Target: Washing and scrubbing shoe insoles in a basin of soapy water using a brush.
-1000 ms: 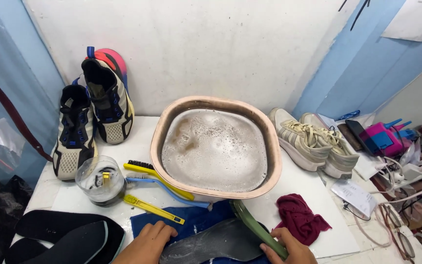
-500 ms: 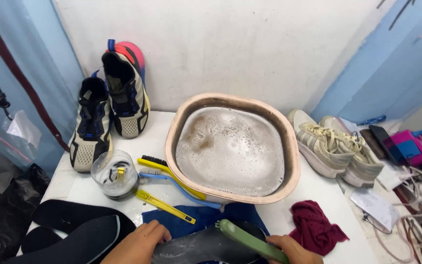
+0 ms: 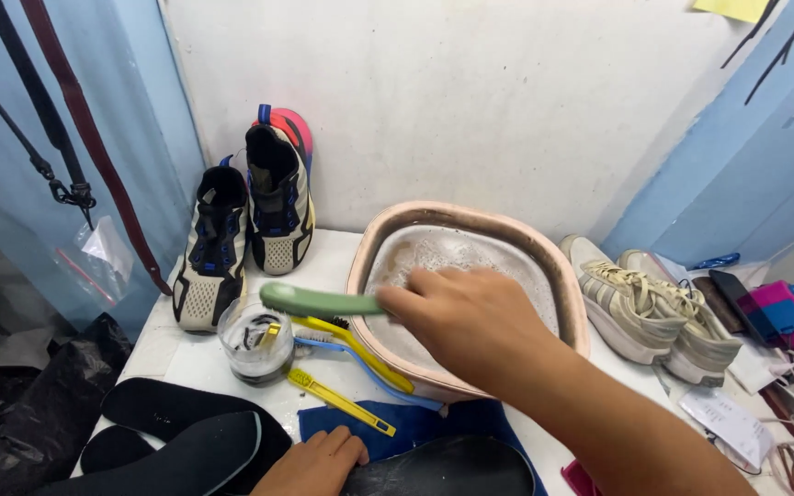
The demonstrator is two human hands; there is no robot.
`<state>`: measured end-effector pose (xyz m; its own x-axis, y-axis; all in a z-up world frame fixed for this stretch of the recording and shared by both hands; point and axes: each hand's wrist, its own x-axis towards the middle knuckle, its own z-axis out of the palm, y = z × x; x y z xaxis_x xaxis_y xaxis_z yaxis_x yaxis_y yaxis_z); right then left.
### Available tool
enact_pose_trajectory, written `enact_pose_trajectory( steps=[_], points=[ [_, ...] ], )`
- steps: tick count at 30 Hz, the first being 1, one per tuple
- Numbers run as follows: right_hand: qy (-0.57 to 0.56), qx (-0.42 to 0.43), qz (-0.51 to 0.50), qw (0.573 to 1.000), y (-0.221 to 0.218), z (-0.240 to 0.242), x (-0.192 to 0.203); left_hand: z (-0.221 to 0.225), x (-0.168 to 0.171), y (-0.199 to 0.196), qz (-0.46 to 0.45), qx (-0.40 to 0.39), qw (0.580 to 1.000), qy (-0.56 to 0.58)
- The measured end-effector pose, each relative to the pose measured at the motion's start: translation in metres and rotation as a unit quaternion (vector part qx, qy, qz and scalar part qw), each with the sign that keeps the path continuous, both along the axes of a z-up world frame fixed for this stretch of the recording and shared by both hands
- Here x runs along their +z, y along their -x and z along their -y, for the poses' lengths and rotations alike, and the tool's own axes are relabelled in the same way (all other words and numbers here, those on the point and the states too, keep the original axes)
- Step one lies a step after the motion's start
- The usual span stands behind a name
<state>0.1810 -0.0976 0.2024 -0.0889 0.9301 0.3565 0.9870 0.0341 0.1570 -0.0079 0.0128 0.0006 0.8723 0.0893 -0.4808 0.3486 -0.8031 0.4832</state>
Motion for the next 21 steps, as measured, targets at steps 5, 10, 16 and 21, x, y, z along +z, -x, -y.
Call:
enact_pose_trajectory(
  steps=[5,10,16,21],
  points=[
    [0.144,0.048,0.202,0.968,0.024,-0.127,0.010,0.005,0.030,-0.008,-0.070,0.020,0.997,0.000],
    [0.265,0.027,0.286,0.921,0.064,-0.186,-0.019,0.004,0.015,0.002,-0.004,0.008,1.000,-0.014],
    [0.310,0.030,0.299,0.902,0.083,-0.188,-0.027,0.001,0.005,0.002,0.012,-0.002,1.000,-0.028],
    [0.267,0.017,0.258,0.929,0.069,-0.172,-0.017,0.002,0.026,0.001,-0.054,-0.019,0.998,-0.010]
  ],
)
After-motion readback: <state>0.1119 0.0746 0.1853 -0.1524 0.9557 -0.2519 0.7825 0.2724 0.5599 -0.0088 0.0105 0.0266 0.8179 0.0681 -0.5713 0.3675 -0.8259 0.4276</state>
